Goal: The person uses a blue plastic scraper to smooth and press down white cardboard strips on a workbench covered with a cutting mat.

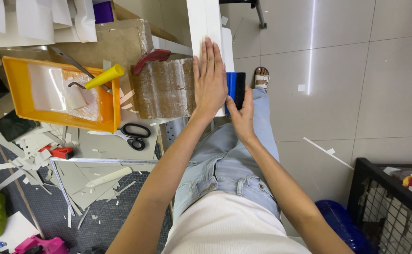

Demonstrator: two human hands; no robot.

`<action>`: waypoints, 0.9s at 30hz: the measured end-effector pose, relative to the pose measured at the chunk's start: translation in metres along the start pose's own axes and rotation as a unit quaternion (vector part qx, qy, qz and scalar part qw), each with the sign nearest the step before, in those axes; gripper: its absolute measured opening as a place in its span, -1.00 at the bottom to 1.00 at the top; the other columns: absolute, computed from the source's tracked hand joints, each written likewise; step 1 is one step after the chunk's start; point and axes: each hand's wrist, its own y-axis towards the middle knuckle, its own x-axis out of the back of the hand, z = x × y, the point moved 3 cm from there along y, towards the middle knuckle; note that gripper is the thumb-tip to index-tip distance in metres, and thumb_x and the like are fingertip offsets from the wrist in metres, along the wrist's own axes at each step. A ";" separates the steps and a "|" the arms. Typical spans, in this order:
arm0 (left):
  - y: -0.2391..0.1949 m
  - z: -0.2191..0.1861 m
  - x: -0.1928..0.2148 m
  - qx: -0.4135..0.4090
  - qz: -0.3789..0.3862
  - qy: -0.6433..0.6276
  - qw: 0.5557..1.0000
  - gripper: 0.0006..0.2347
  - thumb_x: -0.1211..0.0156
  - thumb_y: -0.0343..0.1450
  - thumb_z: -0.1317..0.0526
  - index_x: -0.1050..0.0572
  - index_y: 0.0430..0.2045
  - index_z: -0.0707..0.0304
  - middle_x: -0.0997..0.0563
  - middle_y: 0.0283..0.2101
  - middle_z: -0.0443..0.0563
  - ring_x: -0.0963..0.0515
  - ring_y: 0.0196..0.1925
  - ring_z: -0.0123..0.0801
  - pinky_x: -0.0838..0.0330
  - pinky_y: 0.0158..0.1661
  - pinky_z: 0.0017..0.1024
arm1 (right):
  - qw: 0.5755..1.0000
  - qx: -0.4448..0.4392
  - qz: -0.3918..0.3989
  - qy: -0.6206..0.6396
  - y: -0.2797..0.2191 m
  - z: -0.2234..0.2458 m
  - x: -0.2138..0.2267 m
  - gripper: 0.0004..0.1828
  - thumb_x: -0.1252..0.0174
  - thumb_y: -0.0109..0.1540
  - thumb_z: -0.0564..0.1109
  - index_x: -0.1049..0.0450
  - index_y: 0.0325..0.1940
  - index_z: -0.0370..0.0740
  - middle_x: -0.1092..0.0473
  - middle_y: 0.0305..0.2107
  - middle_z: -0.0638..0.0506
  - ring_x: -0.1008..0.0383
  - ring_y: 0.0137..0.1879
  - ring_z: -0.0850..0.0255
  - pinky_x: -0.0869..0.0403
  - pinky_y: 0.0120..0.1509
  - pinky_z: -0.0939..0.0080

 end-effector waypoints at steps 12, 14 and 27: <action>0.000 0.001 -0.004 0.000 -0.003 -0.034 0.999 -0.52 0.26 0.68 0.15 0.17 0.47 0.31 0.22 0.55 0.14 0.24 0.61 -0.23 0.25 0.55 -0.19 | 1.000 0.020 -0.005 -0.005 0.009 -0.002 -0.003 -0.47 -0.06 0.35 -0.03 -0.15 0.34 -0.28 -0.31 0.07 -0.07 -0.36 0.13 0.19 -0.41 0.23 0.21; 0.000 0.000 -0.003 -0.001 -0.009 -0.036 0.999 -0.52 0.25 0.66 0.17 0.16 0.47 0.31 0.21 0.55 0.14 0.23 0.61 -0.23 0.23 0.55 -0.18 | 1.000 0.008 -0.011 0.021 0.010 -0.005 -0.004 -0.44 -0.07 0.34 -0.12 -0.11 0.39 -0.28 -0.29 0.14 -0.08 -0.35 0.21 0.19 -0.40 0.33 0.21; -0.004 0.004 -0.016 -0.002 -0.043 -0.130 0.990 -0.55 0.41 0.68 0.13 0.21 0.48 0.26 0.26 0.57 0.06 0.27 0.63 -0.28 0.26 0.57 -0.18 | 1.000 0.017 0.012 0.022 0.021 0.000 -0.003 -0.47 -0.05 0.36 -0.08 -0.13 0.37 -0.27 -0.31 0.11 -0.10 -0.36 0.21 0.15 -0.41 0.32 0.18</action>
